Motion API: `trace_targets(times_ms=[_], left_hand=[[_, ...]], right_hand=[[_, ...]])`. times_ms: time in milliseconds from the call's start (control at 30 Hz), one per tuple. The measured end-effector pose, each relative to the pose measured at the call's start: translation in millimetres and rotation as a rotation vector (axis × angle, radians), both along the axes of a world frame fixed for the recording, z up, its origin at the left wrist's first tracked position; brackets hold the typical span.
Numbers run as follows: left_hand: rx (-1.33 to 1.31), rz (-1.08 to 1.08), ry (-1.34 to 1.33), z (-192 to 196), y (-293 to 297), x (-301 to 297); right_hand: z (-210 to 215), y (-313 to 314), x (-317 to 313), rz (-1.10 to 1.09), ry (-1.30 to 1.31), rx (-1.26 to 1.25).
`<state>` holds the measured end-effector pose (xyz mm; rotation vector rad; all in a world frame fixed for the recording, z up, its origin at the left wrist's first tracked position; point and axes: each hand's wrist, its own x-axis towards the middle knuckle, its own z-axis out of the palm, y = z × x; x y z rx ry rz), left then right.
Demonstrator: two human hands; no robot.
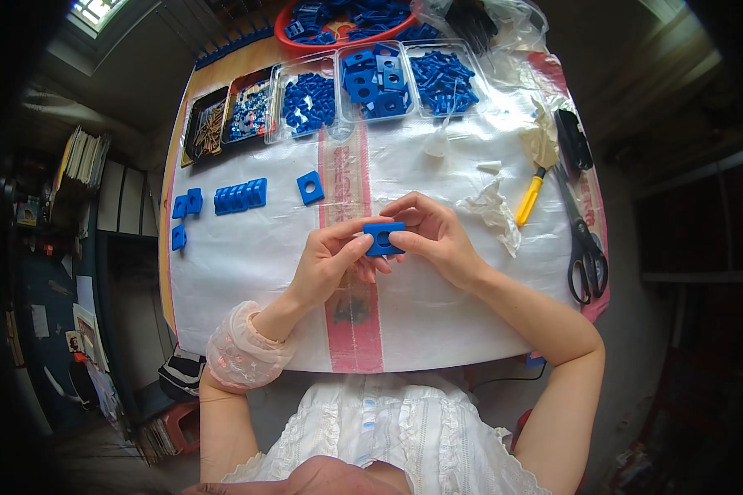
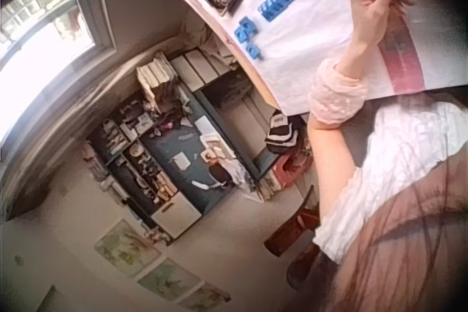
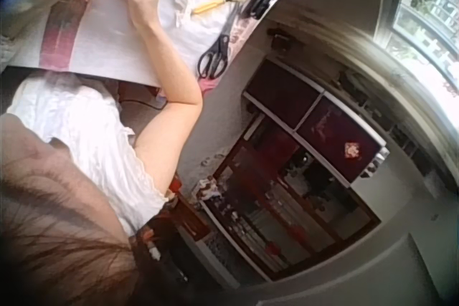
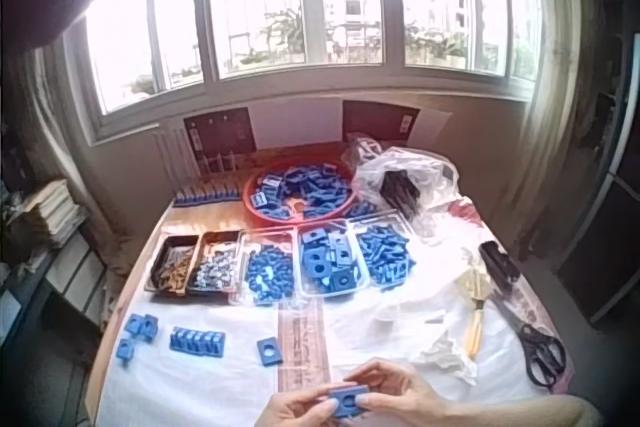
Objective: The user is assembling blue plastic blocks using a liquid adhesive from a small bottle.
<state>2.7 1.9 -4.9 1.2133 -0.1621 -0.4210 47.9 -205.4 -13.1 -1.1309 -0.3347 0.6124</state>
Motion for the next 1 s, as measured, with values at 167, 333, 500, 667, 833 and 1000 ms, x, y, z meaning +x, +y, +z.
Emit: trace_targets(times_ms=[167,333,500,667,833,1000], left_hand=[[-0.011,0.011,-0.005,1.6,0.2,1.3],[0.002,0.014,-0.011,0.5,0.9,0.4],[0.004,0.013,-0.002,-0.7,0.0,0.4],[-0.004,-0.006,0.005,0.2,2.0,1.2],[-0.003,-0.009,-0.008,0.5,1.5,2.3],[-0.003,-0.009,-0.002,1.3,2.0,2.3]], right_hand=[[-1.4,-0.2,0.6,-0.026,0.030,-0.002],[-0.3,-1.5,1.6,0.001,0.044,0.002],[-0.7,-2.2,1.7,0.000,0.048,0.007],[0.9,-1.1,1.4,0.004,0.058,0.010],[3.0,-1.0,1.0,0.008,0.074,-0.004],[2.7,-0.6,1.5,0.015,0.072,0.002]])
